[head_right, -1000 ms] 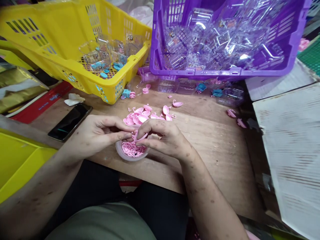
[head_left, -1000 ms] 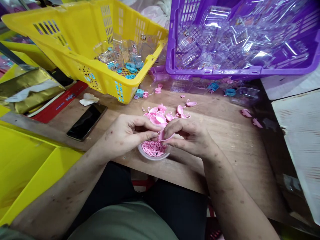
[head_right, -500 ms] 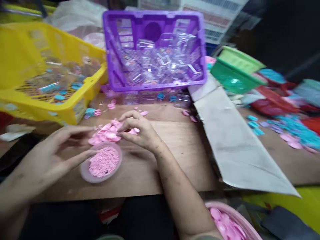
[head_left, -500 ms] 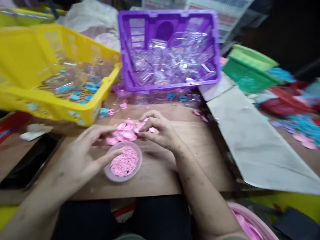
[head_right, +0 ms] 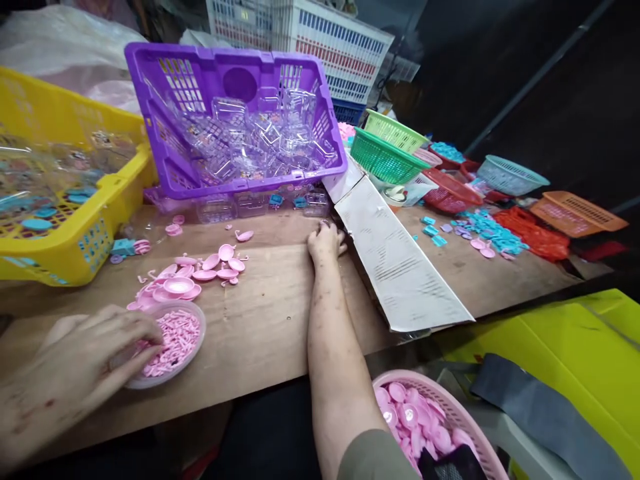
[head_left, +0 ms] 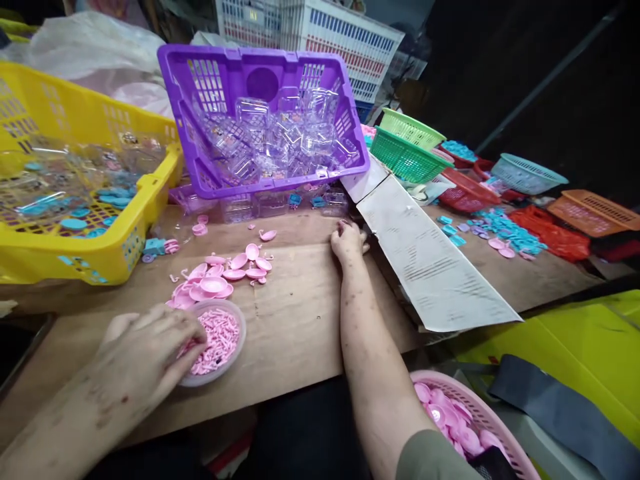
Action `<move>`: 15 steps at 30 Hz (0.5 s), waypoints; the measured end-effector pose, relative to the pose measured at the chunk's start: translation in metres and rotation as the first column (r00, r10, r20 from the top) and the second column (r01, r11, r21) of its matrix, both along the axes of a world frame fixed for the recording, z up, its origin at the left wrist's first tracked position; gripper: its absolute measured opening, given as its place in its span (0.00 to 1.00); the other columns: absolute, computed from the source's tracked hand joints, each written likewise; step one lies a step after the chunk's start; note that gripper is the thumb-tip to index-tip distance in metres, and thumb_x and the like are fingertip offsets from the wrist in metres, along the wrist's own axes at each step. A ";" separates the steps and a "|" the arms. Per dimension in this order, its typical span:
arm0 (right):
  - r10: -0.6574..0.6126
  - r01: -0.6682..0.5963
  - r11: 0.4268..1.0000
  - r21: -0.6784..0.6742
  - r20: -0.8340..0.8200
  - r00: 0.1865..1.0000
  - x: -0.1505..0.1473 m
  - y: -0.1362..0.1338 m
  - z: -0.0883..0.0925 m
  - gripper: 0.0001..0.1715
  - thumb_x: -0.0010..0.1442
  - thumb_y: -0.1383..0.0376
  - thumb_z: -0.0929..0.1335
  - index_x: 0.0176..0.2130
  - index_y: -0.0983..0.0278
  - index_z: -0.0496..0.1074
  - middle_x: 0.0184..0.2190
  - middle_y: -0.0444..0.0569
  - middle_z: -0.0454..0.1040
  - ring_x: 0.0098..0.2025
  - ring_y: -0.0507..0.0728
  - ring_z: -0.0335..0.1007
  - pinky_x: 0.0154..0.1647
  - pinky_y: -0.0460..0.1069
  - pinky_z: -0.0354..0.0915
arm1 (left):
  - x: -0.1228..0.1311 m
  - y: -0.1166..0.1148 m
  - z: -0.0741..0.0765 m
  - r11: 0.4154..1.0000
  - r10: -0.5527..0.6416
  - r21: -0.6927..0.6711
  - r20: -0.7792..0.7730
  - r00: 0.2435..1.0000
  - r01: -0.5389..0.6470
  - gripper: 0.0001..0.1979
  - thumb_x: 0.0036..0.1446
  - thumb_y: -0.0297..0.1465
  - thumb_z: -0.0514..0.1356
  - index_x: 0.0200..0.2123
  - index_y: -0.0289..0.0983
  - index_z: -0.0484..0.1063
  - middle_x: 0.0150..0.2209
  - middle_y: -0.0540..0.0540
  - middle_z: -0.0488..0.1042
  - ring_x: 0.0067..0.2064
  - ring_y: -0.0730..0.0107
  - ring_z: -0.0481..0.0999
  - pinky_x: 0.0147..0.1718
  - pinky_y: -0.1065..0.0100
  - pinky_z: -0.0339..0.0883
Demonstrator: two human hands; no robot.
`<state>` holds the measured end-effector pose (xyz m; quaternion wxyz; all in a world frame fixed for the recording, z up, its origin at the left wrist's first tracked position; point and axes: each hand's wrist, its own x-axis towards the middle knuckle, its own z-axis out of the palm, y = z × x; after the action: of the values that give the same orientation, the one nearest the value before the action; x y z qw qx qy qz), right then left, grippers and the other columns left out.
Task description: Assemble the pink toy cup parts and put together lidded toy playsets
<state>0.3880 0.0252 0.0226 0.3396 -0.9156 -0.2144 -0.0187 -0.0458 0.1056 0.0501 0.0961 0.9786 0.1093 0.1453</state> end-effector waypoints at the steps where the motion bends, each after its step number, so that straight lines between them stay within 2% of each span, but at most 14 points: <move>1: -0.003 0.003 1.000 0.011 -0.005 1.000 0.004 -0.003 -0.001 0.16 0.67 0.71 0.70 0.52 0.63 0.84 0.65 0.63 0.77 0.70 0.77 0.65 0.72 0.83 0.57 | -0.001 0.001 0.000 1.000 -0.007 0.010 0.003 1.000 0.007 0.10 0.71 0.38 0.61 0.43 0.49 0.84 0.43 0.47 0.89 0.42 0.52 0.84 0.37 0.57 0.64; 3: -0.007 0.006 0.998 0.056 0.015 1.000 0.008 -0.007 0.002 0.13 0.67 0.70 0.71 0.49 0.63 0.84 0.59 0.61 0.81 0.67 0.74 0.70 0.73 0.81 0.59 | -0.002 0.000 0.001 1.000 -0.015 -0.007 0.035 0.999 0.015 0.11 0.72 0.38 0.59 0.44 0.48 0.83 0.43 0.47 0.89 0.42 0.52 0.86 0.39 0.57 0.67; 6: 0.063 -0.074 0.986 0.151 0.076 0.995 -0.001 -0.005 0.013 0.05 0.69 0.64 0.73 0.43 0.63 0.80 0.50 0.56 0.83 0.57 0.67 0.79 0.70 0.69 0.69 | -0.003 -0.012 0.011 0.981 0.070 -0.185 0.087 0.994 -0.053 0.13 0.75 0.39 0.58 0.48 0.47 0.84 0.43 0.47 0.89 0.42 0.55 0.88 0.41 0.60 0.73; 8: 0.187 -0.210 0.938 0.277 0.105 0.977 -0.020 0.001 0.018 0.09 0.68 0.60 0.75 0.43 0.62 0.76 0.47 0.51 0.81 0.47 0.60 0.83 0.57 0.57 0.79 | -0.002 -0.025 0.022 0.927 0.182 -0.353 0.127 0.975 -0.127 0.12 0.75 0.40 0.61 0.48 0.45 0.84 0.42 0.48 0.89 0.41 0.58 0.88 0.40 0.64 0.76; 9: 0.294 -0.315 0.871 0.377 0.113 0.949 -0.033 0.005 0.019 0.12 0.68 0.59 0.76 0.45 0.61 0.75 0.47 0.49 0.80 0.42 0.57 0.84 0.47 0.52 0.80 | 0.000 -0.031 0.028 0.888 0.246 -0.434 0.161 0.956 -0.155 0.10 0.74 0.39 0.63 0.47 0.44 0.85 0.42 0.48 0.89 0.40 0.59 0.89 0.40 0.66 0.77; 10: 0.430 -0.431 0.765 0.479 0.118 0.895 -0.048 0.010 0.018 0.17 0.66 0.57 0.78 0.48 0.60 0.73 0.47 0.47 0.79 0.38 0.55 0.84 0.38 0.48 0.79 | 0.003 -0.035 0.033 0.838 0.320 -0.514 0.196 0.927 -0.181 0.09 0.72 0.39 0.66 0.46 0.43 0.86 0.42 0.47 0.89 0.41 0.60 0.89 0.41 0.67 0.78; 11: 0.578 -0.538 0.624 0.567 0.128 0.806 -0.064 0.013 0.017 0.21 0.65 0.55 0.80 0.50 0.58 0.73 0.47 0.46 0.79 0.36 0.54 0.84 0.31 0.46 0.77 | 0.006 -0.037 0.036 0.780 0.408 -0.595 0.247 0.879 -0.195 0.08 0.71 0.38 0.68 0.45 0.42 0.87 0.43 0.47 0.90 0.42 0.61 0.89 0.43 0.68 0.79; 12: 0.715 -0.626 0.475 0.619 0.142 0.684 -0.081 0.016 0.015 0.24 0.63 0.54 0.82 0.51 0.57 0.74 0.47 0.46 0.80 0.35 0.55 0.85 0.28 0.46 0.75 | 0.009 -0.037 0.038 0.715 0.490 -0.675 0.297 0.820 -0.183 0.08 0.69 0.37 0.71 0.44 0.41 0.87 0.43 0.46 0.90 0.43 0.62 0.89 0.44 0.68 0.81; 13: 0.823 -0.697 0.344 0.630 0.156 0.547 -0.098 0.017 0.014 0.24 0.63 0.54 0.83 0.52 0.57 0.75 0.47 0.46 0.81 0.37 0.56 0.86 0.29 0.46 0.77 | 0.012 -0.036 0.038 0.646 0.552 -0.749 0.326 0.767 -0.147 0.07 0.67 0.36 0.72 0.44 0.39 0.87 0.43 0.45 0.89 0.44 0.62 0.89 0.46 0.68 0.82; 15: 0.941 -0.813 0.146 0.563 0.175 0.290 -0.127 0.015 0.015 0.20 0.66 0.56 0.82 0.53 0.57 0.79 0.47 0.49 0.84 0.42 0.57 0.87 0.36 0.48 0.82 | 0.014 -0.030 0.036 0.535 0.615 -0.843 0.347 0.708 -0.052 0.08 0.63 0.34 0.75 0.42 0.37 0.87 0.42 0.43 0.89 0.44 0.62 0.89 0.47 0.67 0.84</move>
<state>0.2610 0.0405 0.0377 0.5545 -0.4637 -0.6539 0.2232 -0.0315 0.0751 0.0860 0.5112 0.6857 0.3219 0.4060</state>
